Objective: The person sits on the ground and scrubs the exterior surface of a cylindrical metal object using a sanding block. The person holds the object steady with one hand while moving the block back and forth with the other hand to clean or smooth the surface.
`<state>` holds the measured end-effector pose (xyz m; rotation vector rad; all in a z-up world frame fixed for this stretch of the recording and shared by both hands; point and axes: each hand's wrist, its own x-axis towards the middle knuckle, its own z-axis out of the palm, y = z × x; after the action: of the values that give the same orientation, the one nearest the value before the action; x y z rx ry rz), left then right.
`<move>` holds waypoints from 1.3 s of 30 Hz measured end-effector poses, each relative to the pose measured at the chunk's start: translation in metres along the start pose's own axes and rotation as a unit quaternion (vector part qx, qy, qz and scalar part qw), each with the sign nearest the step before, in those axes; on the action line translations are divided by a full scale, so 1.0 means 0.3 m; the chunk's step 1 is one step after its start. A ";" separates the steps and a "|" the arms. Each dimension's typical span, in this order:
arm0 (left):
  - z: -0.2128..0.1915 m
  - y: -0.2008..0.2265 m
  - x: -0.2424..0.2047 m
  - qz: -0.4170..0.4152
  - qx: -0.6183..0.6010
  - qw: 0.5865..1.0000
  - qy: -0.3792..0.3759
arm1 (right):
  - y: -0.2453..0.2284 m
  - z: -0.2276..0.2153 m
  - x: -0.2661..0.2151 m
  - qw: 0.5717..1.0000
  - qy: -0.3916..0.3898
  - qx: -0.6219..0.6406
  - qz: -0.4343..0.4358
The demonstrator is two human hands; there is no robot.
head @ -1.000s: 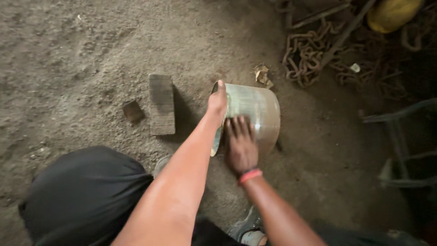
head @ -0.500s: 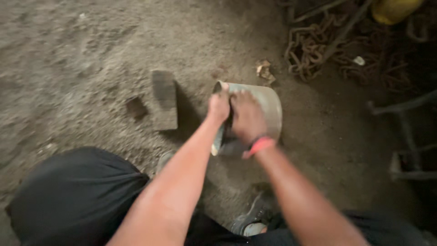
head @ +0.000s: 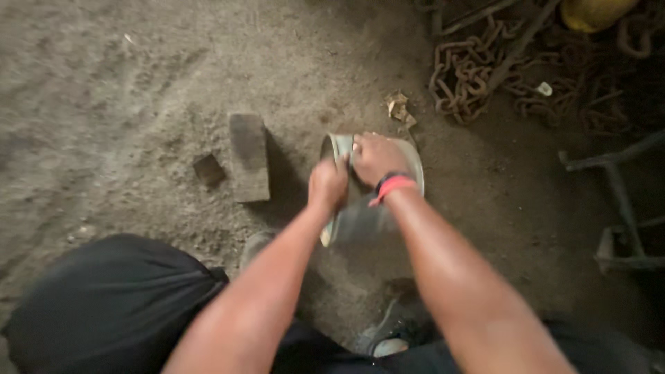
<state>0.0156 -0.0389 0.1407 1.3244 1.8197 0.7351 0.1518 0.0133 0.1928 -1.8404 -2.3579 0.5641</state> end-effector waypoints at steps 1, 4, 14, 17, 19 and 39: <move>-0.010 -0.002 -0.029 0.008 0.020 1.000 0.000 | -0.012 -0.020 0.025 1.000 0.004 -0.014 -0.003; 0.022 -0.035 -0.043 0.029 0.011 0.999 0.026 | -0.056 -0.044 0.040 0.999 -0.006 -0.034 0.014; 0.113 -0.015 0.413 -0.045 -0.087 0.995 0.018 | -0.043 0.082 -0.385 0.964 0.249 -0.021 -0.092; 0.073 0.021 0.404 -0.078 -0.049 0.996 0.010 | -0.042 0.104 -0.427 0.971 0.229 -0.033 -0.057; 0.039 0.031 0.392 -0.070 -0.023 0.997 -0.007 | -0.055 0.102 -0.402 0.967 0.249 -0.039 -0.050; 0.063 0.221 0.241 -0.111 0.092 0.986 0.083 | -0.042 0.210 -0.480 0.954 0.294 -0.046 -0.026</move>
<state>0.0529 0.0503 0.1662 1.1758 2.1720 0.5815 0.1597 -0.1406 0.1600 -1.6677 -2.0360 -0.1041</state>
